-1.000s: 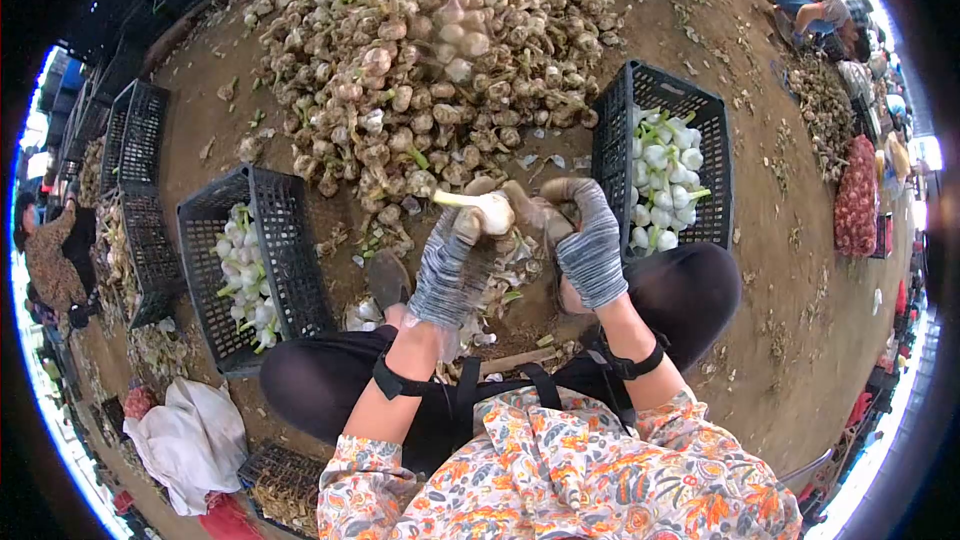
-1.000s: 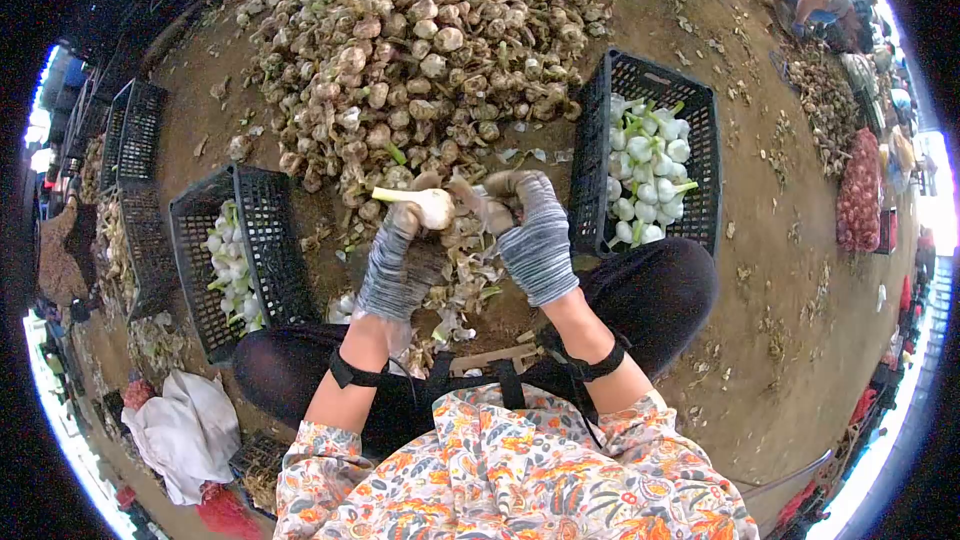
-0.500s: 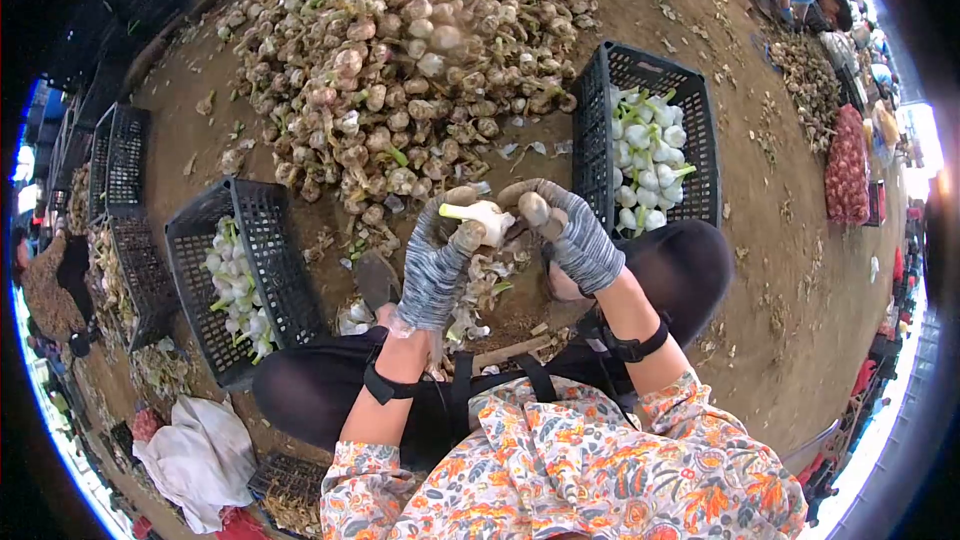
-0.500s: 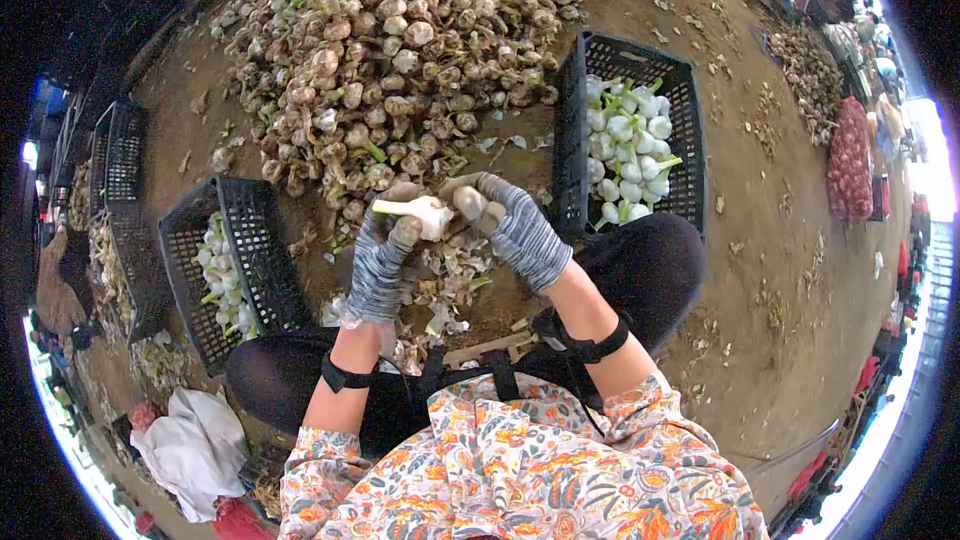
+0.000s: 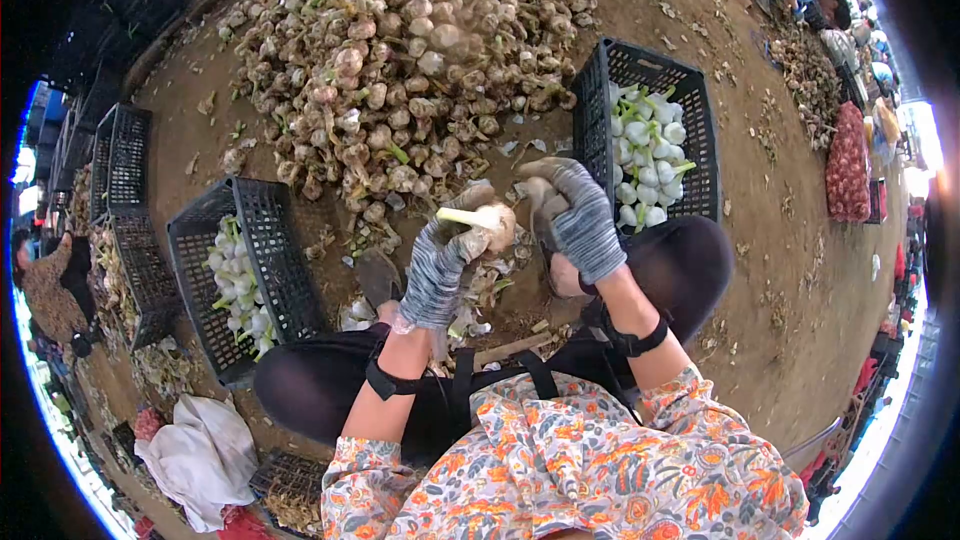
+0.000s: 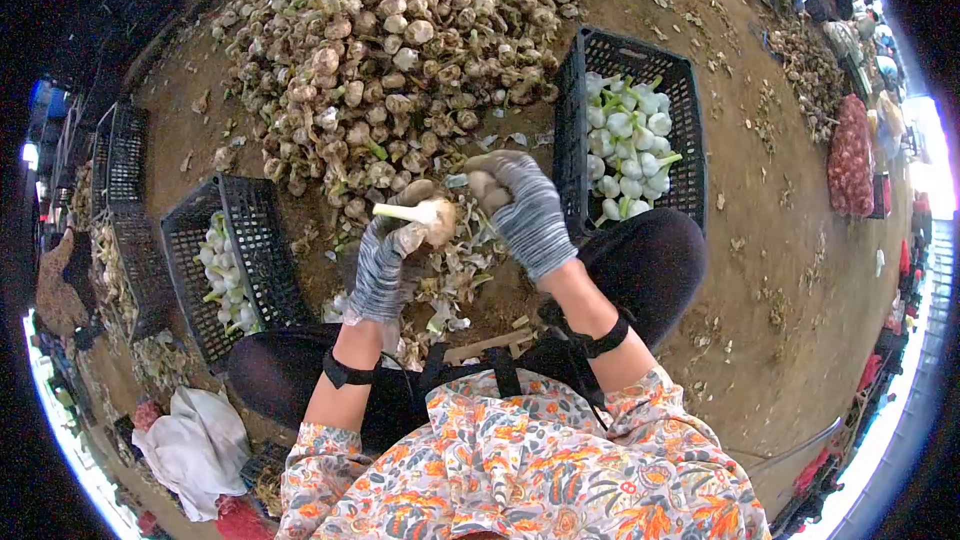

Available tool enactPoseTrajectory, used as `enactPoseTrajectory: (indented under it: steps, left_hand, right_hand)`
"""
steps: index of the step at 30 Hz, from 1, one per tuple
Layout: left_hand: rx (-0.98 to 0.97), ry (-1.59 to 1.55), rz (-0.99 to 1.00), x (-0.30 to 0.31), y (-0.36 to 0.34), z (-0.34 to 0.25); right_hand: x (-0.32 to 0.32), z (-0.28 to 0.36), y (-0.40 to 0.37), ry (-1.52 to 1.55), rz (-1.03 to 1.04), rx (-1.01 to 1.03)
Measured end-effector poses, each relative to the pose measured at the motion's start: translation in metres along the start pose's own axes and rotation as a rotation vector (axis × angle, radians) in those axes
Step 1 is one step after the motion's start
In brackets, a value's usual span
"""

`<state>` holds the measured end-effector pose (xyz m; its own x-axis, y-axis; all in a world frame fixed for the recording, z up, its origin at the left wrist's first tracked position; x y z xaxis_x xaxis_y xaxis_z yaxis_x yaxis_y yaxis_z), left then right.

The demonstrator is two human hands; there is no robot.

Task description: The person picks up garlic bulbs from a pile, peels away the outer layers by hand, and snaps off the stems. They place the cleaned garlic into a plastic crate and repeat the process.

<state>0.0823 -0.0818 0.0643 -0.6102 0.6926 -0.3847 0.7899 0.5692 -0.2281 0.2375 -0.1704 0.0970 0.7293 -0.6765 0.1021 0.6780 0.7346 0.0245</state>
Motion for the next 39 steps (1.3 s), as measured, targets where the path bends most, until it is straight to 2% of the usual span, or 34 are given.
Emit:
enactPoseTrajectory:
  steps: [1, 2, 3, 5, 6, 7, 9, 10, 11, 13, 14, 15, 17, 20, 26, 32, 33, 35, 37, 39]
  left_hand:
    - [0.005, -0.021, -0.007, -0.002, 0.0, 0.002]
    - [-0.001, 0.099, -0.005, -0.005, 0.0, -0.007]
    - [-0.005, 0.1, -0.001, -0.004, 0.001, -0.006]
    - [0.076, 0.289, -0.013, -0.002, 0.001, 0.001]
    - [0.062, 0.272, 0.004, -0.002, 0.0, 0.0]
    - [0.062, 0.269, 0.009, -0.003, -0.001, 0.0]
    - [-0.007, 0.547, 0.003, -0.005, -0.002, -0.004]
    - [-0.087, 0.538, -0.024, -0.008, -0.002, -0.008]
    - [-0.085, 0.536, -0.025, -0.008, -0.002, -0.008]
    - [-0.04, 0.424, -0.013, -0.007, -0.003, -0.006]
    - [-0.039, 0.425, -0.013, -0.007, -0.003, -0.006]
    - [-0.071, 0.459, -0.013, -0.006, -0.003, -0.005]
    - [-0.137, 0.526, -0.015, -0.008, -0.003, -0.008]
    - [-0.039, 0.418, 0.005, -0.012, -0.008, -0.015]
    - [-0.021, 0.359, 0.022, -0.013, -0.008, -0.016]
    - [0.023, 0.373, 0.098, -0.007, -0.006, -0.01]
    - [0.02, 0.374, 0.1, -0.008, -0.006, -0.009]
    - [0.009, 0.302, 0.083, -0.011, -0.005, -0.007]
    - [0.022, 0.348, 0.075, -0.011, -0.003, -0.003]
    - [0.07, 0.216, 0.116, -0.014, -0.005, -0.007]
  right_hand:
    - [-0.005, 0.01, -0.003, -0.012, 0.076, 0.091]
    - [-0.013, 0.02, -0.006, -0.023, 0.152, 0.187]
    - [-0.02, 0.018, -0.008, 0.267, 0.21, -0.016]
    - [-0.029, 0.034, -0.01, 0.04, 0.305, 0.028]
    - [-0.029, 0.035, -0.008, -0.219, 0.289, 0.09]
    - [-0.028, 0.03, -0.006, -0.222, 0.286, 0.089]
    - [-0.023, 0.001, -0.003, -0.055, 0.256, -0.185]
    - [-0.02, -0.004, -0.002, -0.079, 0.238, -0.12]
    - [-0.018, -0.001, -0.001, -0.08, 0.24, -0.122]
    - [-0.015, 0.003, 0.0, 0.085, 0.27, -0.325]
    - [-0.015, 0.011, -0.001, 0.131, 0.281, -0.36]
    - [-0.013, 0.009, 0.0, 0.131, 0.28, -0.36]
    - [-0.009, 0.008, 0.002, 0.011, 0.337, -0.208]
    - [-0.005, 0.009, 0.002, 0.021, 0.35, -0.18]
    - [0.001, 0.006, -0.002, 0.148, 0.344, -0.349]
    - [0.003, 0.013, -0.004, 0.265, 0.335, -0.402]
    - [0.003, 0.008, -0.003, 0.264, 0.334, -0.398]
    - [0.005, 0.004, -0.001, 0.109, 0.335, -0.226]
    - [-0.002, 0.002, -0.002, 0.187, 0.361, -0.245]
    - [-0.002, -0.001, -0.002, 0.209, 0.377, -0.267]
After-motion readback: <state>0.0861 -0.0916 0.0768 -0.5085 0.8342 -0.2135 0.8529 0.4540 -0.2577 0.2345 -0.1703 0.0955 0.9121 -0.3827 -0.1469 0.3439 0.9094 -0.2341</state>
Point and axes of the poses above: each hand's wrist, its own y-axis towards the middle knuckle, its own x-axis out of the back of the hand, z = x × y, the point moved 3 cm from there along y, towards the middle knuckle, and after that the axes turned 14 degrees about y, right-handed, at the moved point
